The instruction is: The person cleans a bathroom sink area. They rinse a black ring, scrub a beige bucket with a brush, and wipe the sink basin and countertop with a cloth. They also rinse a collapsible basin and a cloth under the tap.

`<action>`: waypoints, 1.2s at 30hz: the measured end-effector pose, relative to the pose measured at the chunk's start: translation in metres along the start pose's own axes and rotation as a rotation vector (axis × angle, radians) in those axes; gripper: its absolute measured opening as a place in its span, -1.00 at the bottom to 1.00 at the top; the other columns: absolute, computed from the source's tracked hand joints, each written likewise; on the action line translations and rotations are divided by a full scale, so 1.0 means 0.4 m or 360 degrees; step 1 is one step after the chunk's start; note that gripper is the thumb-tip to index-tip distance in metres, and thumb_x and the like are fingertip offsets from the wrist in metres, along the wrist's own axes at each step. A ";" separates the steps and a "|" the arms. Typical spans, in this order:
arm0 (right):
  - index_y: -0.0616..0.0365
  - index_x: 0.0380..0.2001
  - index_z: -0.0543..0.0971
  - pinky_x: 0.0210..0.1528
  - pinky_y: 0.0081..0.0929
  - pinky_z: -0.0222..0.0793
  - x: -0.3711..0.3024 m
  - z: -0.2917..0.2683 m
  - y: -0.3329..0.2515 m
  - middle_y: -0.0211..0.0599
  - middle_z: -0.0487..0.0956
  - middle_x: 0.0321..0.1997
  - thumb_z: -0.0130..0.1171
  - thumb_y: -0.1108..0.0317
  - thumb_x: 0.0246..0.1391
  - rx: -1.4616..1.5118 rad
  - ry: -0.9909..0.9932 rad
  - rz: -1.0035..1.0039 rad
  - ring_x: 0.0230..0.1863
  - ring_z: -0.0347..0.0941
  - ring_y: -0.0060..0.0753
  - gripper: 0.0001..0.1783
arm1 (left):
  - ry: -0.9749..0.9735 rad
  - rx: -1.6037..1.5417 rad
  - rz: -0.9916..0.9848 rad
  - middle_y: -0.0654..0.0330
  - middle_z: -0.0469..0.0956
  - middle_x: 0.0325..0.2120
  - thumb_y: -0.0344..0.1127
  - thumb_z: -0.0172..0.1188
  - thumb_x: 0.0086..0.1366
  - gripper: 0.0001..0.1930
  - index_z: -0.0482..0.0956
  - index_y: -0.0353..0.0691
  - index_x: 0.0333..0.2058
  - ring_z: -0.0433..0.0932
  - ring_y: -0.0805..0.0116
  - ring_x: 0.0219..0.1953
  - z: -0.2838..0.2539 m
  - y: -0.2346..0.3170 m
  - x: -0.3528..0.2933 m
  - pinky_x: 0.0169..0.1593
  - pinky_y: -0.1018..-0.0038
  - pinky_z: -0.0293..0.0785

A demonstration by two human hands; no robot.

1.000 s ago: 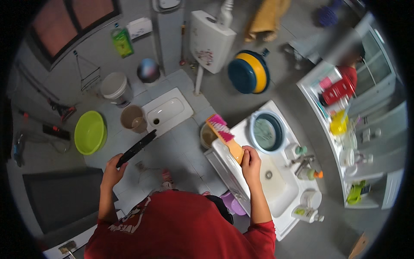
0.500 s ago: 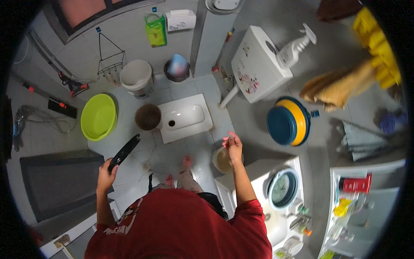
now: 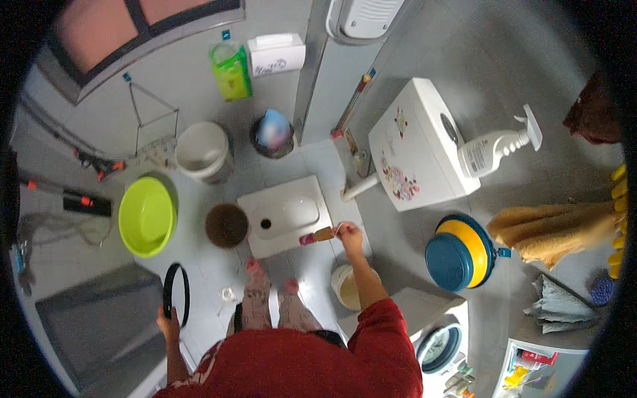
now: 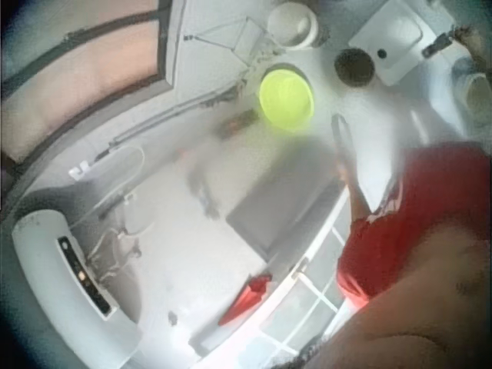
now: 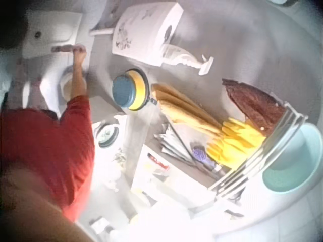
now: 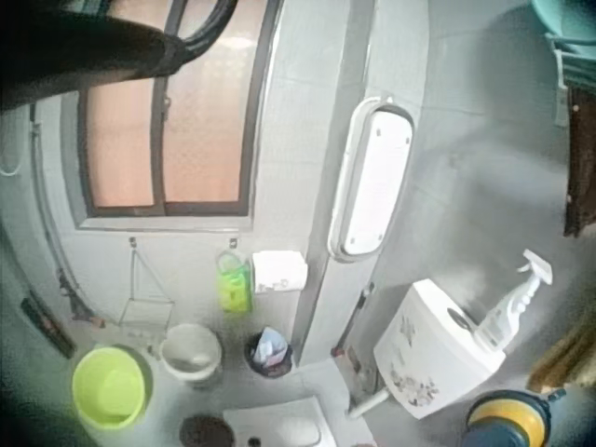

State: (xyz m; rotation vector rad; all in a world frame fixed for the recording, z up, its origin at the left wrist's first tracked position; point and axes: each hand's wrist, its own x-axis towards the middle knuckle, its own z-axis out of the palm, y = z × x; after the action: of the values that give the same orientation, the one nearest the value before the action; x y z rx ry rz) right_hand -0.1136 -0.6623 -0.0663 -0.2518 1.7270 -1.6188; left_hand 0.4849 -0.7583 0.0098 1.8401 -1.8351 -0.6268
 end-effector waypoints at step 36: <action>0.06 -0.30 0.59 -0.35 -0.40 0.37 1.317 -0.261 0.404 -0.22 0.57 -0.46 0.11 0.20 -0.03 -0.1578 0.0428 -0.0342 -0.44 0.50 -0.27 -0.75 | -0.0495 0.0555 -0.0892 0.08 0.50 -0.49 -0.22 0.15 0.09 -0.65 0.42 -0.33 -0.20 0.47 0.31 -0.51 0.402 -0.156 0.134 -0.45 0.40 0.37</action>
State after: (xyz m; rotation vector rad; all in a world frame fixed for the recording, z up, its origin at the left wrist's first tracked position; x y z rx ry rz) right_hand -0.4957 -0.8681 -0.4216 -0.7253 2.6810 -0.8115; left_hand 0.4355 -0.8129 -0.1552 2.6605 -1.6827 -0.8658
